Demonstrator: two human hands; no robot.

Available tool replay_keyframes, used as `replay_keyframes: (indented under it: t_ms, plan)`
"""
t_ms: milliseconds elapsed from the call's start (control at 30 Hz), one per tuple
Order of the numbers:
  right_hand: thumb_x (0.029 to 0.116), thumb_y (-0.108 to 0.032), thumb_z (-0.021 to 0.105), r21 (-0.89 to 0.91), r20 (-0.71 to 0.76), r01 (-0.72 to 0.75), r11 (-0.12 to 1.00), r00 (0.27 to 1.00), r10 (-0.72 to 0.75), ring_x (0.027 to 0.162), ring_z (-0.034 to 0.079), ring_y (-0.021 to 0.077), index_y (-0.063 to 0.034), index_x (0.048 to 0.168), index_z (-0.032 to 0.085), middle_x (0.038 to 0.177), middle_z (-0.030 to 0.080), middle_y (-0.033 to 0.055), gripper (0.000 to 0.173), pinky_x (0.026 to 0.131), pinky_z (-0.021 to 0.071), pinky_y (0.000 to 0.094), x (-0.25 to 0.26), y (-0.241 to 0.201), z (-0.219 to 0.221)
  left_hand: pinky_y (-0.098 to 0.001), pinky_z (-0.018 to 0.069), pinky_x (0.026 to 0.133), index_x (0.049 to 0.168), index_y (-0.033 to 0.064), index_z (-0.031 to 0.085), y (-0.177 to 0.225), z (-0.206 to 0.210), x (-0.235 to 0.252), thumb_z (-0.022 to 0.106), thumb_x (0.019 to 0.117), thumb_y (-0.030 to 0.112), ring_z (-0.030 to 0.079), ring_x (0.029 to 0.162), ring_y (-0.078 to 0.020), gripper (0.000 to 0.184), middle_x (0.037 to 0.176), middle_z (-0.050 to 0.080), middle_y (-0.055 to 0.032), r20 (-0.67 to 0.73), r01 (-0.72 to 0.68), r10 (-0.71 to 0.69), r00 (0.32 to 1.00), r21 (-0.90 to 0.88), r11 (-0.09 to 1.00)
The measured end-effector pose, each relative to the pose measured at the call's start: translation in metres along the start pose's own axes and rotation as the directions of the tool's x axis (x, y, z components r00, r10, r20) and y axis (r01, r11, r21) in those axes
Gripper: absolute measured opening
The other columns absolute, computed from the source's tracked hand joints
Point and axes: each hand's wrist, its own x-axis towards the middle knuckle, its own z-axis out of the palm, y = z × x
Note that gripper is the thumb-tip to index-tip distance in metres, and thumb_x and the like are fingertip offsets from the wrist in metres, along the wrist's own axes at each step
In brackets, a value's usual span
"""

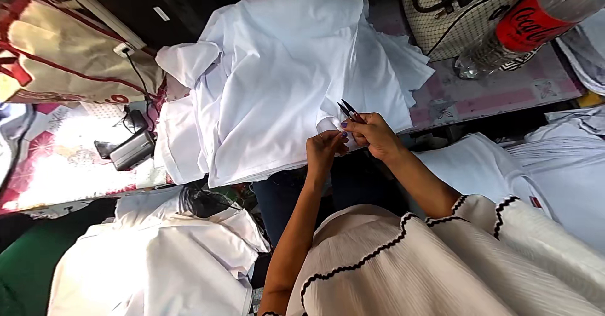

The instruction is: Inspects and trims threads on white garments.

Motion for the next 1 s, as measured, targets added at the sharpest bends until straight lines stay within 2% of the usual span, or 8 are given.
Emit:
replay_keyframes:
  t_ms: [100, 267, 400, 533, 667, 800, 833, 1000]
  plan:
    - [0.0971, -0.011, 0.069, -0.033, -0.025, 0.035, 0.999, 0.999, -0.036, 0.041, 0.031, -0.0001, -0.0076, 0.078, 0.063, 0.053, 0.043, -0.0058, 0.02, 0.04, 0.0265, 0.0156, -0.003, 0.005, 0.002, -0.0318, 0.0643, 0.071, 0.104, -0.0055, 0.072, -0.001, 0.001, -0.008, 0.065, 0.0974, 0.0, 0.074, 0.069, -0.0155, 0.011, 0.083, 0.076, -0.009, -0.013, 0.034, -0.036, 0.999, -0.103, 0.994]
    - [0.0964, -0.013, 0.07, -0.082, -0.022, 0.116, 0.99, 0.993, -0.118, 0.042, 0.032, 0.0005, -0.0082, 0.08, 0.066, 0.055, 0.046, -0.005, 0.018, 0.04, 0.0276, 0.0165, -0.003, 0.011, 0.009, -0.0302, 0.0635, 0.063, 0.097, -0.0045, 0.072, -0.005, 0.001, -0.011, 0.062, 0.0988, 0.0, 0.072, 0.062, -0.0148, 0.011, 0.078, 0.075, -0.0086, -0.078, -0.005, -0.007, 0.997, -0.146, 0.989]
    - [0.0968, -0.011, 0.068, -0.058, -0.013, 0.08, 0.995, 0.997, -0.081, 0.041, 0.031, -0.0003, -0.0088, 0.08, 0.065, 0.053, 0.043, -0.0067, 0.017, 0.04, 0.0265, 0.0159, -0.001, 0.007, 0.003, -0.0289, 0.0632, 0.064, 0.096, -0.0056, 0.072, -0.004, -0.01, -0.014, 0.061, 0.0983, -0.002, 0.073, 0.063, -0.0136, 0.012, 0.076, 0.075, -0.008, -0.041, 0.042, -0.045, 0.998, -0.076, 0.996]
    - [0.0971, -0.01, 0.068, -0.042, -0.001, 0.036, 0.998, 0.999, -0.036, 0.041, 0.032, -0.0005, -0.0081, 0.079, 0.063, 0.054, 0.043, -0.0062, 0.018, 0.04, 0.027, 0.0155, -0.002, 0.007, 0.006, -0.0309, 0.0638, 0.07, 0.112, -0.0044, 0.067, 0.0, -0.012, -0.014, 0.064, 0.0988, 0.003, 0.074, 0.071, -0.014, 0.016, 0.086, 0.075, -0.0076, 0.011, 0.019, -0.019, 1.0, 0.013, 1.0]
    - [0.0992, -0.015, 0.067, -0.09, 0.023, 0.046, 0.995, 0.999, -0.044, 0.041, 0.031, -0.0004, -0.009, 0.081, 0.062, 0.054, 0.042, -0.0063, 0.02, 0.04, 0.0269, 0.0153, -0.002, 0.007, 0.003, -0.027, 0.0624, 0.062, 0.101, -0.0056, 0.069, 0.002, -0.01, -0.009, 0.063, 0.0999, 0.004, 0.07, 0.061, -0.0106, 0.011, 0.081, 0.074, -0.0068, 0.006, -0.053, 0.053, 0.999, 0.085, 0.995]
    - [0.1113, -0.036, 0.04, -0.25, 0.136, 0.002, 0.968, 0.99, 0.033, 0.045, 0.032, 0.0001, -0.0086, 0.108, 0.068, 0.06, 0.039, -0.0091, 0.039, 0.043, 0.0287, 0.0165, -0.012, -0.003, -0.019, -0.0273, 0.0627, 0.062, 0.099, -0.0053, 0.07, -0.004, -0.018, -0.013, 0.061, 0.1005, 0.003, 0.071, 0.061, -0.0115, 0.013, 0.079, 0.075, -0.0074, 0.004, -0.024, 0.023, 1.0, 0.086, 0.996]
    - [0.1121, -0.038, 0.036, -0.281, 0.141, -0.026, 0.959, 0.988, 0.068, 0.045, 0.031, 0.0, -0.0089, 0.106, 0.069, 0.059, 0.038, -0.0096, 0.044, 0.042, 0.0276, 0.0167, -0.018, -0.007, -0.021, -0.0272, 0.0626, 0.061, 0.098, -0.0056, 0.07, -0.006, -0.019, -0.015, 0.061, 0.1003, 0.002, 0.071, 0.06, -0.0117, 0.012, 0.079, 0.075, -0.0076, 0.001, -0.02, 0.019, 1.0, 0.089, 0.996]
    - [0.1096, -0.027, 0.05, -0.407, 0.109, -0.13, 0.904, 0.976, 0.189, 0.045, 0.031, -0.0018, -0.0035, 0.093, 0.073, 0.055, 0.041, -0.0102, 0.037, 0.045, 0.027, 0.0167, -0.031, -0.01, -0.02, -0.0216, 0.0585, 0.054, 0.093, -0.0041, 0.068, -0.001, -0.02, -0.022, 0.062, 0.0985, 0.001, 0.066, 0.054, -0.0061, 0.01, 0.068, 0.07, -0.0022, 0.006, -0.015, 0.015, 1.0, 0.145, 0.989]
